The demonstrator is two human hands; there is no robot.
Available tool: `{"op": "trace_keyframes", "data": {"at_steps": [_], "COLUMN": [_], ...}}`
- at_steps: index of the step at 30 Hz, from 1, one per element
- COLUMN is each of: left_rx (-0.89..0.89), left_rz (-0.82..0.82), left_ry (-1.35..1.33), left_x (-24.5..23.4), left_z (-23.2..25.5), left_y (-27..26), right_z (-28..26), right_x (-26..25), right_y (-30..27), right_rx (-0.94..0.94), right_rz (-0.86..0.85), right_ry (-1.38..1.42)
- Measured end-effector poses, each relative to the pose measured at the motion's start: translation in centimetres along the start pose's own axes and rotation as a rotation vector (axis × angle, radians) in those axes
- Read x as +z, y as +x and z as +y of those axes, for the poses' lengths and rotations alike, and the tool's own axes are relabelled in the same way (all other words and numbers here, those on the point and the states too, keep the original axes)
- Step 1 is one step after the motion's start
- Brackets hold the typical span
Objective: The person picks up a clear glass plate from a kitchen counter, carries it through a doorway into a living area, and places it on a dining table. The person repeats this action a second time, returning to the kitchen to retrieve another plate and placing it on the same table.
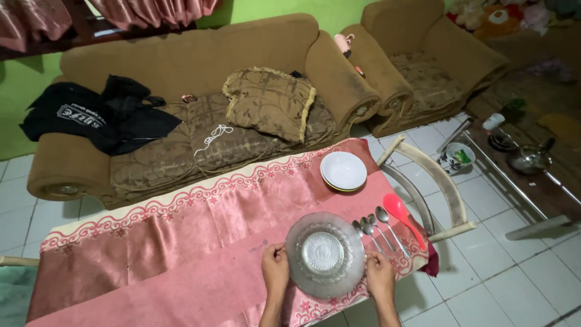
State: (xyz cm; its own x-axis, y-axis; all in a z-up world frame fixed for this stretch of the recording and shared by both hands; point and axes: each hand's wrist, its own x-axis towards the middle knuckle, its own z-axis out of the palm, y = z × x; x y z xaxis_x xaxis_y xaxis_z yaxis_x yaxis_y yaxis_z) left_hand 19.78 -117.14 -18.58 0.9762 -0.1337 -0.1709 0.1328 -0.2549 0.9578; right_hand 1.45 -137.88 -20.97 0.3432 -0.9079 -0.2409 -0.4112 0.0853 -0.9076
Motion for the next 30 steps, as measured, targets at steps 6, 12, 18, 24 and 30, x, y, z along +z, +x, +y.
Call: {"op": "trace_keyframes", "data": {"at_steps": [6, 12, 18, 24, 30], "left_rx": [0.063, 0.015, -0.104, 0.269, 0.296], "left_rz": [0.023, -0.006, 0.019, 0.142, 0.368], "left_ry": [0.024, 0.046, -0.248, -0.279, -0.439], "left_x": [0.2, -0.1, -3.4, -11.0, -20.1], "left_z": [-0.1, 0.7, 1.9, 3.9, 4.0], "left_y": [0.0, -1.0, -3.8, -10.5, -20.5], "right_z": [0.2, 0.9, -1.7, -9.8, -13.4], "right_x": [0.0, -0.2, -1.1, -2.0, 0.3], "right_y": [1.1, 3.1, 2.1, -6.1, -15.4], "right_rx": [0.036, 0.055, -0.365, -0.392, -0.461], "right_rz": [-0.009, -0.19, -0.152, -0.517, -0.789], "right_ry": [-0.02, 0.22, 0.121, 0.193, 0.257]}}
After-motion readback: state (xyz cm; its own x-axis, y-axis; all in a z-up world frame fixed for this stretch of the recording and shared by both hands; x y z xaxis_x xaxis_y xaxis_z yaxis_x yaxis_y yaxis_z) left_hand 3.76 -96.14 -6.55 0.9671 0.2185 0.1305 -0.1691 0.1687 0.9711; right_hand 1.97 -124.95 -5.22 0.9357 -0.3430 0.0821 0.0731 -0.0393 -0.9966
